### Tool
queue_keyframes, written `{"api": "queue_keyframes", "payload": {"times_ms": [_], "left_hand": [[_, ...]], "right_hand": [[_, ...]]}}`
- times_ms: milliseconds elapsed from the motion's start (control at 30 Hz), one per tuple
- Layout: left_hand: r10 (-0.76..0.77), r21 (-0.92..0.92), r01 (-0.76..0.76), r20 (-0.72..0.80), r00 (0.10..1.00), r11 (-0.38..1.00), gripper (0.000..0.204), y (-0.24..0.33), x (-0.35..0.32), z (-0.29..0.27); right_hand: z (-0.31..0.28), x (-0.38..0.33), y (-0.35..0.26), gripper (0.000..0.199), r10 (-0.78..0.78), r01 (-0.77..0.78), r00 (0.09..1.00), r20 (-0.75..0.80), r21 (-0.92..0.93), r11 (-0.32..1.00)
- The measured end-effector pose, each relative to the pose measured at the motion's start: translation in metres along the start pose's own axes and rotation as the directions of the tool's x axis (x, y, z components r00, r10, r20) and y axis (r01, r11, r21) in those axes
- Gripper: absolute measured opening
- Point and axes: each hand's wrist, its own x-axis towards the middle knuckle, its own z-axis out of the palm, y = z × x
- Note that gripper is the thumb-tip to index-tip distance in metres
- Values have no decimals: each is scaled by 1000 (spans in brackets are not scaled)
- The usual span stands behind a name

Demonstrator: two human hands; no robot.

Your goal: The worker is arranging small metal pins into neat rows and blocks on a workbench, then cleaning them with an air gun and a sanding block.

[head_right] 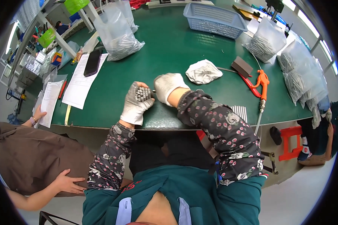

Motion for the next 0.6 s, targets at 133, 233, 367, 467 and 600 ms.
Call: {"api": "queue_keyframes", "payload": {"times_ms": [133, 233, 367, 467, 600], "left_hand": [[-73, -51, 73, 10, 997, 996, 41, 1, 2, 1], [-37, 79, 37, -1, 999, 996, 42, -2, 2, -6], [65, 198, -71, 32, 997, 978, 43, -4, 4, -4], [154, 267, -155, 24, 988, 951, 46, -2, 4, 0], [84, 282, -88, 27, 996, 955, 60, 2, 3, 1]], "right_hand": [[-3, -11, 14, 24, 190, -161, 982, -23, 437, 885], [-4, -23, 4, 22, 127, -196, 980, 151, 834, 517], [12, -23, -2, 18, 164, -103, 985, 45, 925, 366], [12, -20, -2, 22, 180, -142, 983, 44, 803, 579], [9, -27, -8, 25, 192, -97, 971, -140, 505, 857]]}}
